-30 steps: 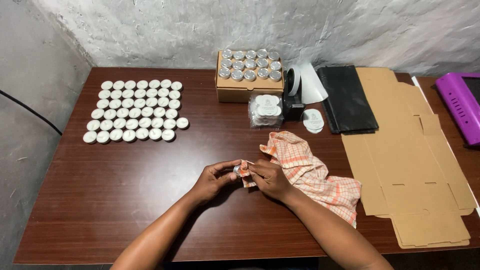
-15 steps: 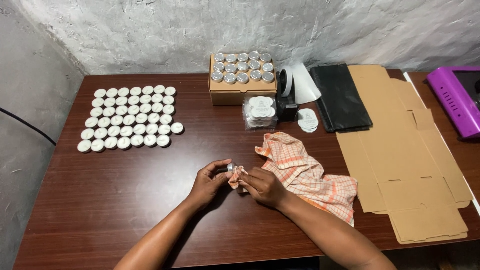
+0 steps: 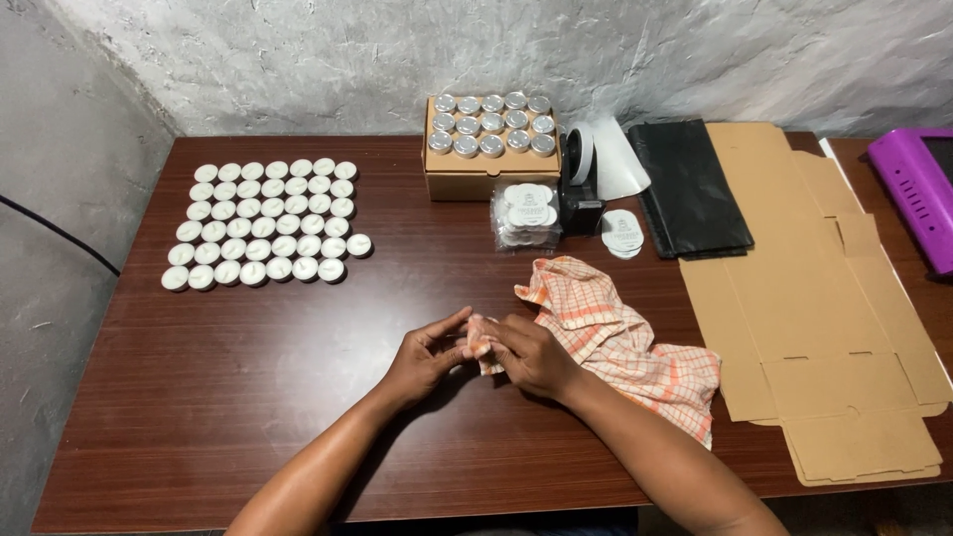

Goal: Cleaning the base of tealight candles with a cloth and organizing them into a grid on a table.

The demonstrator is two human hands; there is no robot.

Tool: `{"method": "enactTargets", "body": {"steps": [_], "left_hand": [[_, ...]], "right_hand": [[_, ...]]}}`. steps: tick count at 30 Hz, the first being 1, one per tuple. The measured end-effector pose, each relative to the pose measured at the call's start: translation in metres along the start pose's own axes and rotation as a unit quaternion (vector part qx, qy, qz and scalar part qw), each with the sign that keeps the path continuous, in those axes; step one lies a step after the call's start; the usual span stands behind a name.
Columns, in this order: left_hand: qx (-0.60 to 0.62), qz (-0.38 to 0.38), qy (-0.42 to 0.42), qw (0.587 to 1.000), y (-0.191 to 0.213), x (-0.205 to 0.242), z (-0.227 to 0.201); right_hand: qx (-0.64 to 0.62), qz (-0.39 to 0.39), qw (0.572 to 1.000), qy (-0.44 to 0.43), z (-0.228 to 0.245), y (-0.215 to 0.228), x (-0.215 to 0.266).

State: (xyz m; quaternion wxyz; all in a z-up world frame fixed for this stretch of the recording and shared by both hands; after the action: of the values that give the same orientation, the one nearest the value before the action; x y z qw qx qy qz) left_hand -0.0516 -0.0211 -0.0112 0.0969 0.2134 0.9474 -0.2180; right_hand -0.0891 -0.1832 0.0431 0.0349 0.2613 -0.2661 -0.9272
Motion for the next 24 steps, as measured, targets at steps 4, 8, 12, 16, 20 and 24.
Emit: {"method": "enactTargets", "body": {"steps": [4, 8, 12, 16, 20, 24], "left_hand": [[0.038, -0.001, 0.009, 0.999, 0.002, -0.002, -0.001], [0.035, -0.02, 0.028, 0.999, 0.006, -0.001, 0.002], [0.075, -0.06, 0.054, 0.994, 0.01, 0.002, 0.01], [0.084, -0.072, 0.058, 0.992, 0.0, 0.002, 0.001], [0.091, -0.082, 0.052, 0.991, 0.016, 0.002, 0.024], [0.067, -0.082, 0.04, 0.994, 0.016, 0.002, 0.022]], "right_hand": [[-0.021, 0.016, 0.999, -0.025, -0.006, -0.001, 0.0], [-0.005, 0.009, 0.999, -0.03, -0.016, -0.007, 0.006], [0.005, -0.015, 1.0, -0.006, -0.01, -0.006, 0.007], [0.01, -0.032, 0.999, -0.002, -0.013, -0.007, 0.008], [0.027, -0.086, 0.996, 0.014, -0.028, -0.01, 0.017], [0.061, -0.128, 0.987, 0.075, -0.007, -0.002, 0.015]]}}
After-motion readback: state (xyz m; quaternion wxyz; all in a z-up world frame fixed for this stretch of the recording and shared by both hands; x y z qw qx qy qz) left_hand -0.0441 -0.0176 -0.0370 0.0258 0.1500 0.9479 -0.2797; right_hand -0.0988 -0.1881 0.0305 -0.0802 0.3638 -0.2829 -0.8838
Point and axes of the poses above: each hand's wrist, its own x-axis away from the middle knuckle, its own y-axis out of the back of the hand, z = x × y, the point moved 7 cm from there along -x, towards the middle knuckle, and after that the axes turned 14 degrees about -y, right-handed, at the moved point
